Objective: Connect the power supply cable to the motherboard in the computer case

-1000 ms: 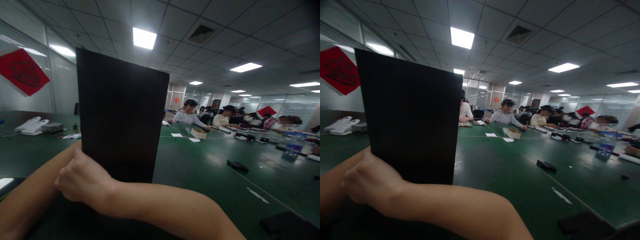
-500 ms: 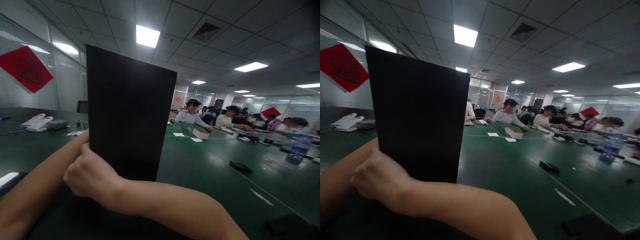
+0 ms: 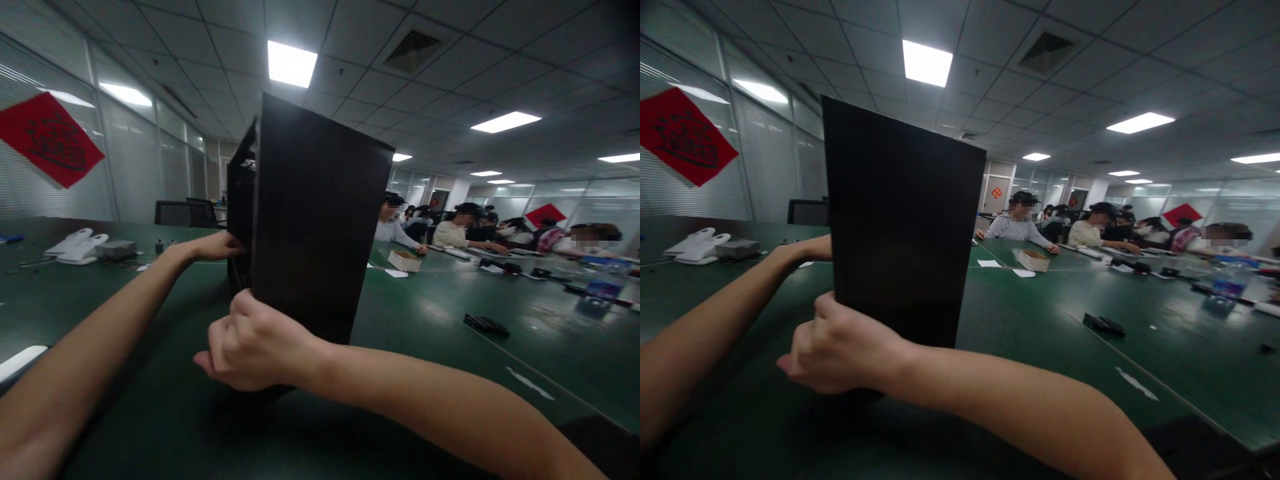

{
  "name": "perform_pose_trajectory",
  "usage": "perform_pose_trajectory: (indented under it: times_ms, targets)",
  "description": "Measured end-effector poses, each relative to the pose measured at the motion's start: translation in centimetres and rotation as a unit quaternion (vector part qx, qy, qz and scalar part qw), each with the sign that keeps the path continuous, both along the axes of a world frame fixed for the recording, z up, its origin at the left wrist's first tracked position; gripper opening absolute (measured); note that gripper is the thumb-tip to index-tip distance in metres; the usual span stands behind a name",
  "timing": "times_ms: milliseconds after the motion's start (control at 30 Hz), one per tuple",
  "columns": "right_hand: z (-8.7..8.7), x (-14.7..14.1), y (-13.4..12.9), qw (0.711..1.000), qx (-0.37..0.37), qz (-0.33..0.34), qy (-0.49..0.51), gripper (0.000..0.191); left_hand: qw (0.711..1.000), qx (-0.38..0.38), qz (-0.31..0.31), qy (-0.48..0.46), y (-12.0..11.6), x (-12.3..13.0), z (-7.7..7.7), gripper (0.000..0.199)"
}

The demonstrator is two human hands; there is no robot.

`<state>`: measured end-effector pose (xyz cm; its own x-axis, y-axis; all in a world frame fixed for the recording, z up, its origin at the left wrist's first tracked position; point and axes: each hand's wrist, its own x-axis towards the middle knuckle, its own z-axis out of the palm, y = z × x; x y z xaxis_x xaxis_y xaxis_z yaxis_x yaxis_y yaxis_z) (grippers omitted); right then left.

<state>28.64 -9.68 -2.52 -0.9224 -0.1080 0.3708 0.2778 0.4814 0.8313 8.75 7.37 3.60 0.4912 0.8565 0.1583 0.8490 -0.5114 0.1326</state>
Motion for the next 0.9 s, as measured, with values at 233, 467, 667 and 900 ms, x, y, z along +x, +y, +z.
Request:
perform_pose_trajectory:
  times_ms: [233, 467, 667, 900]
  targets:
    - [-0.7, 9.1, 2.6, 0.997, 0.025, 0.067, 0.039, 0.040, 0.994, -0.080, -0.013, 0.070, 2.0, 0.7, 0.4, 0.058]
    - [-1.4, 18.5, 6.7, 0.998, 0.025, -0.021, 0.051, 0.043, 0.985, -0.089, -0.038, 0.142, -0.2, 3.5, 1.7, 0.058]
    - [-2.2, 23.8, 10.2, 0.981, -0.039, -0.182, 0.053, 0.031, 0.975, -0.117, -0.044, 0.182, -4.2, 5.7, 2.9, 0.044]
    - [-2.4, 23.4, 9.8, 0.953, -0.089, -0.262, 0.123, 0.037, 0.978, -0.080, -0.034, 0.190, -7.3, 7.0, 2.8, 0.035]
